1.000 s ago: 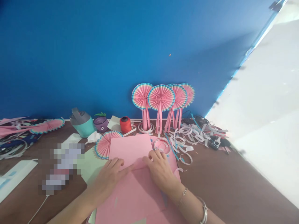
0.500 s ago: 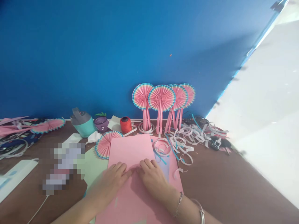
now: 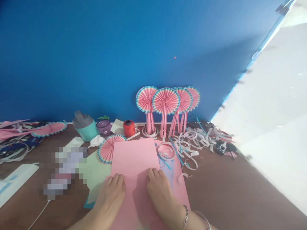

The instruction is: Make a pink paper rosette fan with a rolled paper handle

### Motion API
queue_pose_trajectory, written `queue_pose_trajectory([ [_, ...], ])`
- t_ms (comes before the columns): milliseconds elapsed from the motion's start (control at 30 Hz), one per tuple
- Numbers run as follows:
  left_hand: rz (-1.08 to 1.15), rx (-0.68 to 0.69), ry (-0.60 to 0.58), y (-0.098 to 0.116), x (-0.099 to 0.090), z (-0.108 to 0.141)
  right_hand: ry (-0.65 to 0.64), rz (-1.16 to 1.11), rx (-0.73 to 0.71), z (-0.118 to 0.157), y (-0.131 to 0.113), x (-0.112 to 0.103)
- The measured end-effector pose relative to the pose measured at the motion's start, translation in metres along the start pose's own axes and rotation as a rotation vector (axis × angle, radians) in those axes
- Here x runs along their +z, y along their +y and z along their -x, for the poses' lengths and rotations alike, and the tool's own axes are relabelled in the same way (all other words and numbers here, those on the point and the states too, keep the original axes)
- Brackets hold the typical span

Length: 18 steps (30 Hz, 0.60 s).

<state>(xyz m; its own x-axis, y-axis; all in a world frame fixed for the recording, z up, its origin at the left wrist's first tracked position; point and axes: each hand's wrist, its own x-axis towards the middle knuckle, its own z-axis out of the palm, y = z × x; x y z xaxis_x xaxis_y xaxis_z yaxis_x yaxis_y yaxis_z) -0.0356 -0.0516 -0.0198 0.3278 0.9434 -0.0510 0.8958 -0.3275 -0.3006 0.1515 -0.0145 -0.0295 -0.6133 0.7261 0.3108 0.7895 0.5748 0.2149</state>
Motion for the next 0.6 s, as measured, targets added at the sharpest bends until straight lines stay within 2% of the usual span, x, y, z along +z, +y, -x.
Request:
queue_pose_trajectory([
  [200, 0.147, -0.083, -0.112, -0.012, -0.016, 0.0, -0.194, 0.059, 0.088, 0.0, 0.016, -0.012],
  [300, 0.218, -0.102, -0.126, -0.016, -0.019, 0.001, -0.268, 0.101, 0.166, -0.002, 0.021, -0.012],
  [433, 0.252, -0.145, -0.083, -0.028, -0.018, 0.003, -0.304, 0.082, 0.178, -0.004, 0.022, -0.011],
  [533, 0.233, -0.245, -0.039, -0.043, -0.018, -0.001, -0.3, 0.046, 0.203, -0.007, 0.024, -0.011],
  [600, 0.214, -0.299, 0.063, -0.052, -0.02, -0.005, -0.279, 0.03, 0.222, -0.009, 0.027, -0.011],
])
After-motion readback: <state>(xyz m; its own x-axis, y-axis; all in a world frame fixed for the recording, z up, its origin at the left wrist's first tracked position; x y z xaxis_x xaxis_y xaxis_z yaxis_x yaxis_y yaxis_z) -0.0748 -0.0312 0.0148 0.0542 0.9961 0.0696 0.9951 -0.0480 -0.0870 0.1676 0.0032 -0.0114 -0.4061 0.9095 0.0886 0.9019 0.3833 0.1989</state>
